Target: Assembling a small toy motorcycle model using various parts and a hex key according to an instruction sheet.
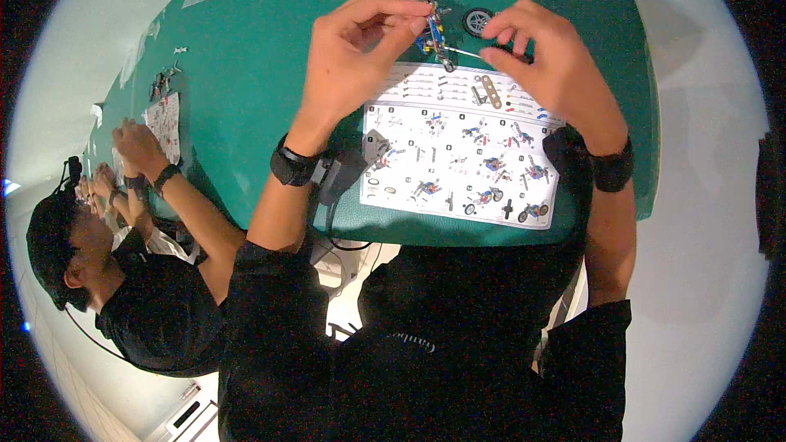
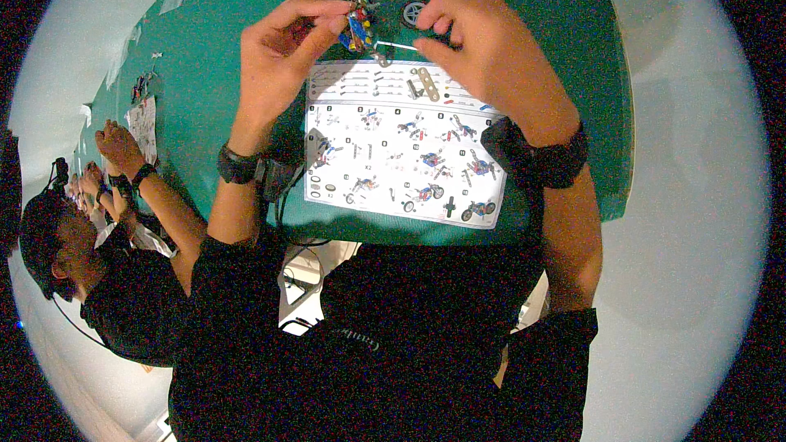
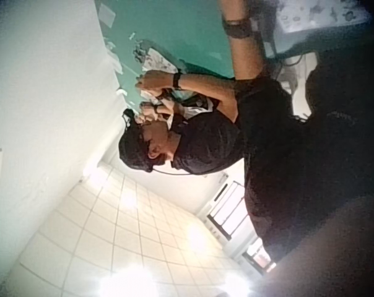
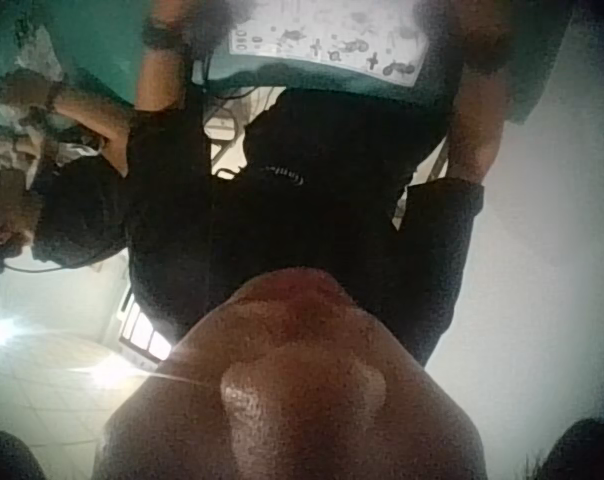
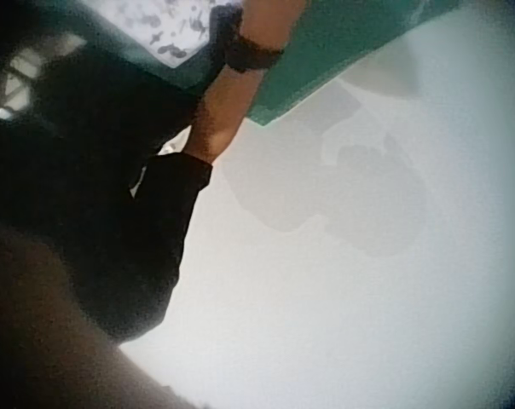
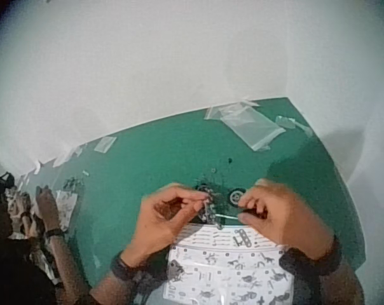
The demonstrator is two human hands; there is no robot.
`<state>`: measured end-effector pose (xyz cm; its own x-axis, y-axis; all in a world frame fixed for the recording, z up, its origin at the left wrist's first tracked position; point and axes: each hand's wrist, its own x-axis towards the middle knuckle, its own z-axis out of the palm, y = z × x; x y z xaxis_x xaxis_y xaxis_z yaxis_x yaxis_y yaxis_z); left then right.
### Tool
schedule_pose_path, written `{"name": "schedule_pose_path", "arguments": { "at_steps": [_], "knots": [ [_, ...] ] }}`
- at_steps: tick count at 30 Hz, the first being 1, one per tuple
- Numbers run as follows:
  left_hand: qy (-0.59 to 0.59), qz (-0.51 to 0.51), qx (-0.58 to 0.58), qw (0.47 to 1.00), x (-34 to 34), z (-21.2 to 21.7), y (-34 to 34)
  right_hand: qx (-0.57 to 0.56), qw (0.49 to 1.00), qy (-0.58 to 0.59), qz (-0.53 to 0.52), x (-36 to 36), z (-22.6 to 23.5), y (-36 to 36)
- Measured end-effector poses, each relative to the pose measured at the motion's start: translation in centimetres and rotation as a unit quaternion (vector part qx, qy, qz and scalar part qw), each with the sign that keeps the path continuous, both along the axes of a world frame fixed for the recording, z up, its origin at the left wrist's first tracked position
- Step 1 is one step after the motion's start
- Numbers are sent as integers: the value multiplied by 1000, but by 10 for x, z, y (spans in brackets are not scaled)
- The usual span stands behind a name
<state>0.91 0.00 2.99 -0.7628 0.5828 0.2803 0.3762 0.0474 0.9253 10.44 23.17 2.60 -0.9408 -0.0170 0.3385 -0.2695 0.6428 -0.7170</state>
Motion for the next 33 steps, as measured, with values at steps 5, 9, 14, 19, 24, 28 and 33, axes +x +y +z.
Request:
{"name": "schedule_pose_path", "arguments": {
  "at_steps": [5,9,14,19,24,28,33],
  "knots": [
    [5,-32,2,999,-5,3,-6,136,987,62,62,-14,-5,-16],
    [55,-30,-39,997,-13,7,-8,188,980,0,69,-21,-3,-24],
    [22,-41,-30,998,-18,0,-10,290,952,50,88,-15,1,-27],
    [-4,-54,-47,997,-14,5,-11,214,972,-11,101,-20,9,-15],
    [-80,-85,-48,992,-4,3,-4,-31,989,-135,56,-20,20,4],
    [-102,-96,-41,989,-4,-8,0,-276,947,-146,78,-18,11,-2],
    [-124,-94,-64,986,-3,-4,-1,-347,924,-140,79,-11,1,-7]
  ]
}}
